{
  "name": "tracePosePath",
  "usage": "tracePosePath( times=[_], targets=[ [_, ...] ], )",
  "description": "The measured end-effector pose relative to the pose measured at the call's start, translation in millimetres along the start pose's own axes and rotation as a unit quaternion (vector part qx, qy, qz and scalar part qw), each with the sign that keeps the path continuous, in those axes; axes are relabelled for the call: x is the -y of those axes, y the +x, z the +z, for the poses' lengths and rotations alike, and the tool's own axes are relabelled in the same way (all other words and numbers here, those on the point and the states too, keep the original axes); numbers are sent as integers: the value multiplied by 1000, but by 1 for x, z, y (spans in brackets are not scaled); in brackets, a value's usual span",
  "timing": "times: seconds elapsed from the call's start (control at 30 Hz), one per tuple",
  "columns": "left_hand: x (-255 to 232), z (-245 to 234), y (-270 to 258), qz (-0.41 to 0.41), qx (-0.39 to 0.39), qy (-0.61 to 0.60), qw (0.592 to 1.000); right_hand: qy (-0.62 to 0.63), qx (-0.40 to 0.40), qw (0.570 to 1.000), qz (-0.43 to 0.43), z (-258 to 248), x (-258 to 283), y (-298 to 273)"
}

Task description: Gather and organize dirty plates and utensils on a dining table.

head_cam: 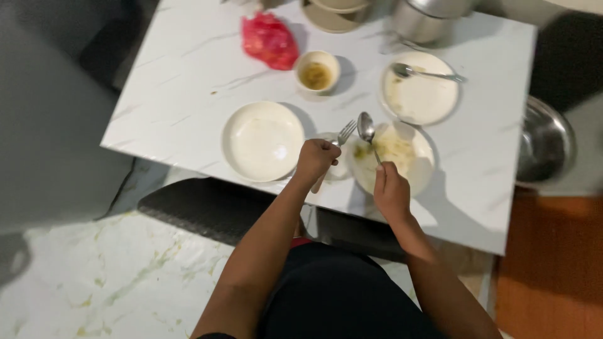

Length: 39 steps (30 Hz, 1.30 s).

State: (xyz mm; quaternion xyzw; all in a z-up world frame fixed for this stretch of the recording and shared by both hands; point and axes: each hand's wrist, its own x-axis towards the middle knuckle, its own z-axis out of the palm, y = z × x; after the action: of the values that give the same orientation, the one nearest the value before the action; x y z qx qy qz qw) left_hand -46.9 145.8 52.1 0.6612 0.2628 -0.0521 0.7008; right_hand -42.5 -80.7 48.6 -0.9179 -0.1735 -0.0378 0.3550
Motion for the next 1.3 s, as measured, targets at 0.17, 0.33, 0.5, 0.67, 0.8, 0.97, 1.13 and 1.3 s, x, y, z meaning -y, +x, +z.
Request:
tracePosePath(
  times=[0.17, 0.33, 0.5, 0.67, 0.8, 0.97, 1.13, 1.3],
  targets=[
    [22, 63, 9, 15, 42, 73, 996, -38, 1, 999, 21, -46, -31, -37],
    [30, 103, 11, -23, 52, 160, 985, -61, 12, 998, 32, -78, -40, -49],
    [26, 119, 8, -31, 62, 162, 984, -117, 29, 992, 38, -82, -88, -45],
    [24, 120, 3, -35, 20, 178, 983, -146, 51, 984, 84, -91, -100, -32],
    [46, 122, 17, 84, -51, 297, 950, -69, -3, 997, 41, -88, -86, -30],
    [38, 124, -1, 169, -89, 301, 934, -5, 18, 998, 54, -78, -79, -30],
    [33, 120, -14, 278, -101, 312, 903, 20, 32, 997, 61, -81, -76, -25],
    [31, 115, -16, 335, -99, 334, 876, -48, 49, 997, 47, -87, -72, -19]
  ],
)
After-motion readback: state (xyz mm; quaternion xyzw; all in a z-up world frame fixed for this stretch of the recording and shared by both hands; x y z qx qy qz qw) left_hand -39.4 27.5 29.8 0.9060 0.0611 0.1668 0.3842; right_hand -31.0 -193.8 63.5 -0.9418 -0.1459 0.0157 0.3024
